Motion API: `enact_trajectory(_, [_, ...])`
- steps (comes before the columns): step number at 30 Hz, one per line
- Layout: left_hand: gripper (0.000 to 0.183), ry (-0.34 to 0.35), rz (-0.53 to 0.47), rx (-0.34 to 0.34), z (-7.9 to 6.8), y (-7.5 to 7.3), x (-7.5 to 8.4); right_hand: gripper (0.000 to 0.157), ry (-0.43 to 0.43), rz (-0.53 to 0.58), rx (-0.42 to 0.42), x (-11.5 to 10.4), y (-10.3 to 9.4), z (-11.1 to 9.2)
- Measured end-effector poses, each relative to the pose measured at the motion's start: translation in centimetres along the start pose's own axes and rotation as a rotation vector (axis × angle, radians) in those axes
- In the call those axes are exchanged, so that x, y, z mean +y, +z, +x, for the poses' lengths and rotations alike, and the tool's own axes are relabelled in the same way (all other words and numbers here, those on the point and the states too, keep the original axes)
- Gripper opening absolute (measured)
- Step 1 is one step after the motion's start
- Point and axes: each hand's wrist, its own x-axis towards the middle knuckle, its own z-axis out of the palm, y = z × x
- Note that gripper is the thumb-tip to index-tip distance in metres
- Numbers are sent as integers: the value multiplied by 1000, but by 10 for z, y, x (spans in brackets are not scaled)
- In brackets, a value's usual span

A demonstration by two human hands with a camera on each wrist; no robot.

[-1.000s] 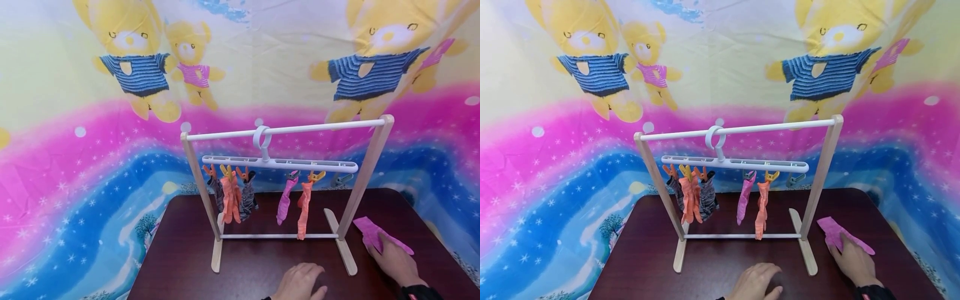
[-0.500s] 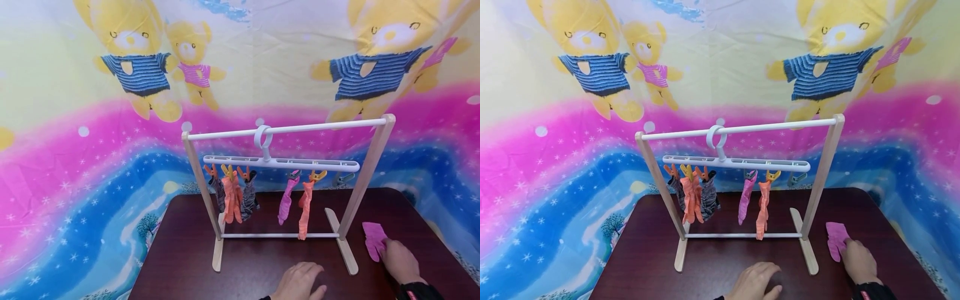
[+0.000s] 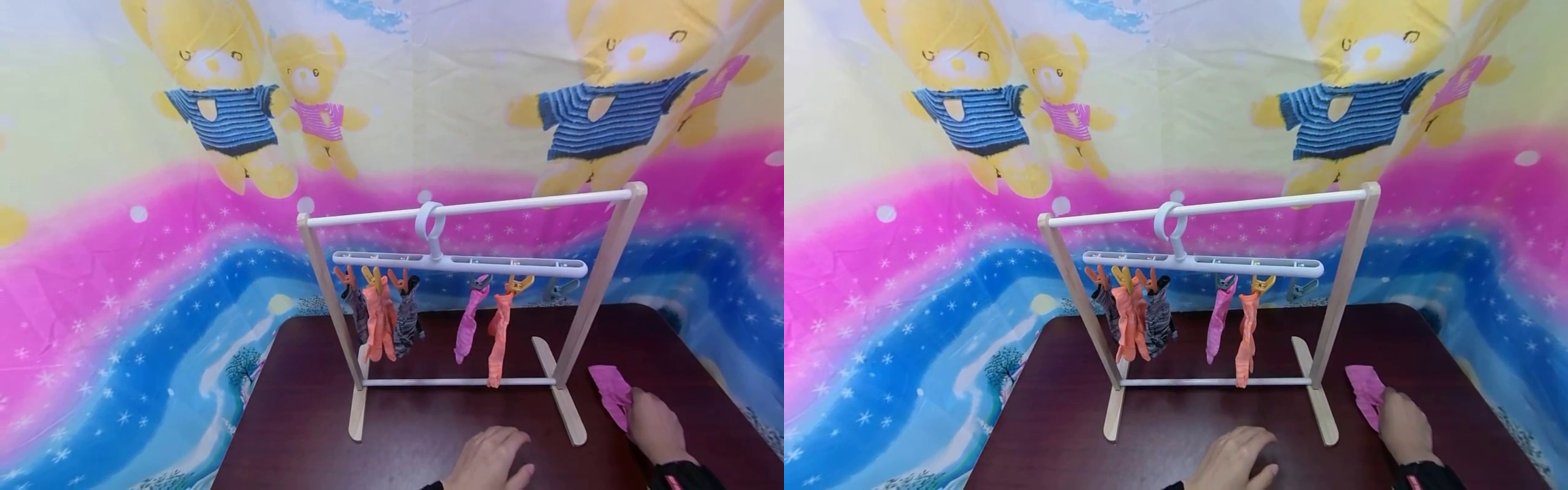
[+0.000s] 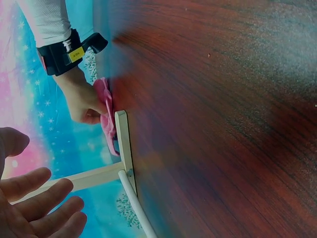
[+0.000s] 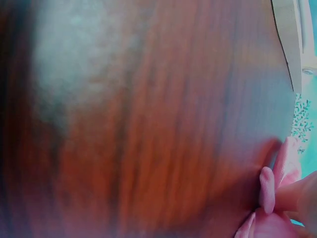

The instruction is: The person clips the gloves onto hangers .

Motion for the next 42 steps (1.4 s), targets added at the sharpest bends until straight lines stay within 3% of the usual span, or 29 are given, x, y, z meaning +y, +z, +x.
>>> enact_trajectory(7, [32, 7, 3, -11, 0, 0, 0, 21, 33, 47, -1, 2, -1, -4])
enact_trajectory(13, [32, 19, -1, 5, 2, 0, -1, 13, 24, 81, 3, -4, -5, -7])
enact_trajectory(24, [33, -26, -34, 23, 8, -7, -1, 13, -100, 141, 227, -29, -13, -21])
enact_trajectory(32, [34, -55, -62, 65, 15, -11, -1, 13, -101, 167, 270, -51, -28, -29])
enact_trajectory(42, [32, -100, -81, 154, 25, -25, -3, 16, -136, 216, 398, -71, -42, -34])
